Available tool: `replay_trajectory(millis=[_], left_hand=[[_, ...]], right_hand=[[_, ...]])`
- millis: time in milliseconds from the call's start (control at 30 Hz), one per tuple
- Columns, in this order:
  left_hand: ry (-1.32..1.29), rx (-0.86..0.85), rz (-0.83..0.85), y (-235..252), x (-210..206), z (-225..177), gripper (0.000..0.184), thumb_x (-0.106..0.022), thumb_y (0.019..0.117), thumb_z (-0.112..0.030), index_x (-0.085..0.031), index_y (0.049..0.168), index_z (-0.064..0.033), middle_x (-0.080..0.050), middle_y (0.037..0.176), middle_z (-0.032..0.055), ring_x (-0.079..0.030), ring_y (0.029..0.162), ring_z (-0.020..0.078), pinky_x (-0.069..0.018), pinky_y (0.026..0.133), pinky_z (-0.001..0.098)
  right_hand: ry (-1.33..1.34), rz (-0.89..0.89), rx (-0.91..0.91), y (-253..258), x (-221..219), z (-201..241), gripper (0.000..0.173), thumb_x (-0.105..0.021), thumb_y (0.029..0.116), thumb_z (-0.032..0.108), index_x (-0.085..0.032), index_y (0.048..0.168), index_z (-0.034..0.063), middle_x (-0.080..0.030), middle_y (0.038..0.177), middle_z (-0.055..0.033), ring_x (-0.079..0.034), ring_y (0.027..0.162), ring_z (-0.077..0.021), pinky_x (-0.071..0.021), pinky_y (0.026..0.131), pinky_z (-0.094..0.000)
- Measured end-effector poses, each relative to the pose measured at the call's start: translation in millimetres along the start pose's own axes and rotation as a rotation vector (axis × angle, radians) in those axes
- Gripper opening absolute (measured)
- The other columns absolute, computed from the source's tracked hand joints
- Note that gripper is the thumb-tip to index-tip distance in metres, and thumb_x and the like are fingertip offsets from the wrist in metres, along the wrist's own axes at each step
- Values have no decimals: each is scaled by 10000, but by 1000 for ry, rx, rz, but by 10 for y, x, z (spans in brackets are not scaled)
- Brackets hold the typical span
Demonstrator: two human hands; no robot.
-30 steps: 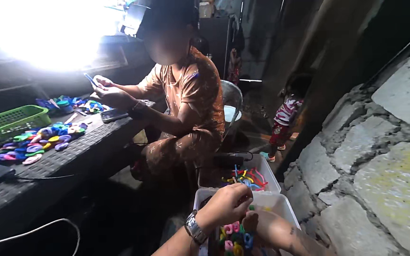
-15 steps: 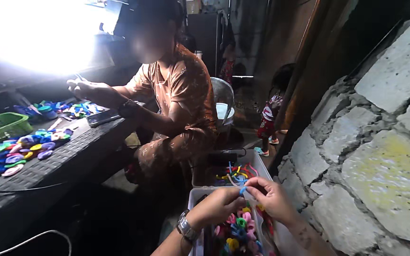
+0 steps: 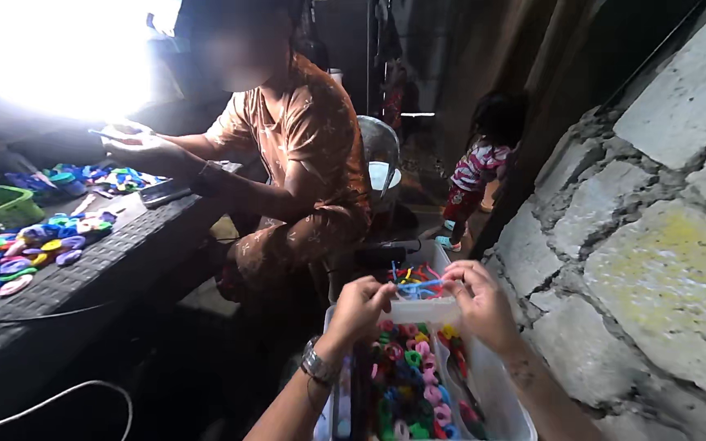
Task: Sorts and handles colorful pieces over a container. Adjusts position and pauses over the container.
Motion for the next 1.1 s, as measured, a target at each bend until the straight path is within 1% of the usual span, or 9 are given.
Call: replay_trajectory(millis=[100,267,433,600,767,867,900,1000,1100], left_hand=[[14,-23,-64,-4,90,-29,428,-523,1050,-252,-701,735,-25,-599,728,-1,-561,711,55,-471,699,257],[-58,-86,-262,-40,285,-1,480,-495,1054,-242,-604,626,-55,-488,645,-63,-499,653,-3,-427,647,188],[-83,-127,-271,-43,228,-96,405,-487,1056,-197,-680,740,-32,-551,712,-52,-533,709,-22,-453,696,162],[-77,-92,-252,-25,209,-27,383,-455,1062,-192,-706,831,-19,-585,776,-18,-556,760,16,-467,732,196],[-104,-154,-230,-28,134,-101,348,-490,1046,-174,-699,855,29,-611,809,55,-594,799,88,-508,767,253],[-96,-185,-216,-47,111,-137,340,-495,1046,-177,-701,869,27,-620,831,72,-608,813,109,-516,777,264],[-92,-193,-215,-48,119,-141,343,-494,1047,-181,-701,867,26,-615,823,69,-603,803,108,-511,766,260],[-101,-221,-206,-57,99,-147,347,-490,1048,-179,-699,859,22,-593,784,49,-574,765,80,-483,728,226],[-95,-269,-108,-64,-15,-198,334,-488,1045,-165,-705,878,26,-617,800,66,-589,778,95,-497,744,245]], right_hand=[[-96,10,10,191,61,-132,185,-608,973,138,-735,951,5,-719,1027,-154,-681,989,-320,-533,879,-529],[-109,10,-230,496,29,-687,198,-634,987,150,-733,1015,-19,-693,1034,-202,-671,965,-342,-516,875,-566],[-216,446,-400,449,-573,-1009,267,-591,1039,216,-744,1160,35,-677,1196,-211,-630,1139,-389,-458,980,-619],[-246,523,-28,332,-710,-118,210,-590,999,119,-741,1101,16,-697,1079,-205,-683,1017,-375,-549,889,-569],[-300,971,109,-105,-1183,280,332,-656,979,234,-673,1235,23,-638,1169,-228,-617,1113,-424,-508,920,-581],[-272,768,341,-200,-1126,598,316,-733,901,317,-754,993,16,-701,1058,-221,-686,979,-410,-581,791,-555],[-276,858,279,-282,-1154,616,323,-719,914,315,-752,1005,7,-701,1097,-234,-682,1028,-421,-576,826,-566],[-394,1396,-79,-767,-1395,264,432,-611,1010,367,-626,1303,49,-633,1278,-229,-611,1189,-424,-486,958,-630],[-351,1449,-60,-910,-1457,180,308,-543,1047,223,-652,1240,8,-657,1202,-257,-626,1152,-448,-480,948,-645]])
Point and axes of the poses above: each hand's wrist, its own y-axis towards the middle knuckle, its own x-axis out of the back of the hand, z = x × y, the point moved 10 cm from there along y, towards the middle knuckle
